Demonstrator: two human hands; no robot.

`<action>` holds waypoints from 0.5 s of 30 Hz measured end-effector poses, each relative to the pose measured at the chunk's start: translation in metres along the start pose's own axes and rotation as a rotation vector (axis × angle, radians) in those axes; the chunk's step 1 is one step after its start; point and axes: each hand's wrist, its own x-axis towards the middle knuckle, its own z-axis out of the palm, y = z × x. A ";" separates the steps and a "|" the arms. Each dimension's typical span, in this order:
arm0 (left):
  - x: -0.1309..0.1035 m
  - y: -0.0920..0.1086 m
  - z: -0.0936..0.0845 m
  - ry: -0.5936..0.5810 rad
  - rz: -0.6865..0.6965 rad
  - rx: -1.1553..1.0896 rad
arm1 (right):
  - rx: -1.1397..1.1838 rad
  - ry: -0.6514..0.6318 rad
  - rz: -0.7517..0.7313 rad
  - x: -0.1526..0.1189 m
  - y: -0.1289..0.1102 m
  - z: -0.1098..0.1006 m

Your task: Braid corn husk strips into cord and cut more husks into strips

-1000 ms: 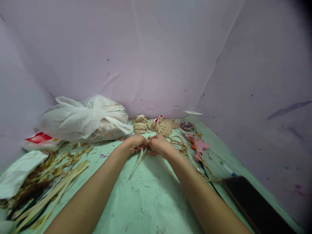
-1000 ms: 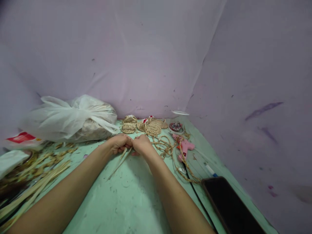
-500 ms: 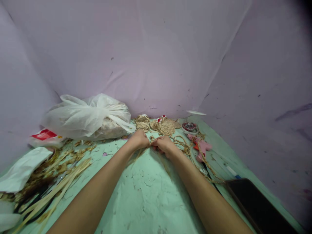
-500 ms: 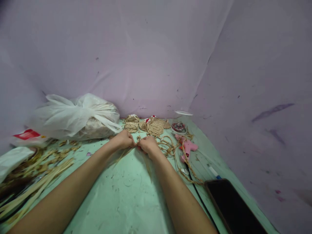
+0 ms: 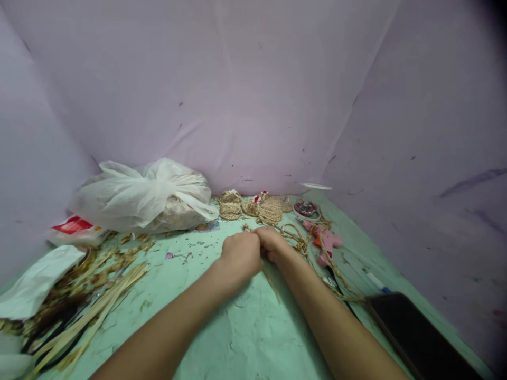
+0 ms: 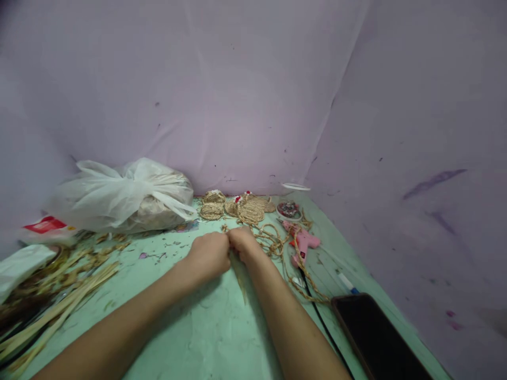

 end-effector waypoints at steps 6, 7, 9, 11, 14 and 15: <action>0.026 -0.018 -0.028 0.065 -0.256 -0.424 | 0.034 -0.144 0.046 -0.004 -0.007 -0.007; 0.028 -0.019 -0.025 -0.024 -0.298 -0.525 | 0.030 -0.161 0.042 -0.004 -0.007 -0.008; 0.031 -0.019 -0.017 -0.150 -0.319 -0.622 | 0.011 -0.189 0.025 -0.003 -0.006 -0.010; 0.032 -0.019 -0.010 -0.183 -0.309 -0.630 | -0.023 -0.212 -0.006 -0.001 -0.004 -0.012; 0.034 -0.022 -0.005 -0.201 -0.325 -0.610 | -0.110 -0.222 -0.074 0.001 -0.002 -0.016; 0.036 -0.024 -0.005 -0.193 -0.335 -0.586 | -0.137 -0.213 -0.095 0.001 -0.002 -0.018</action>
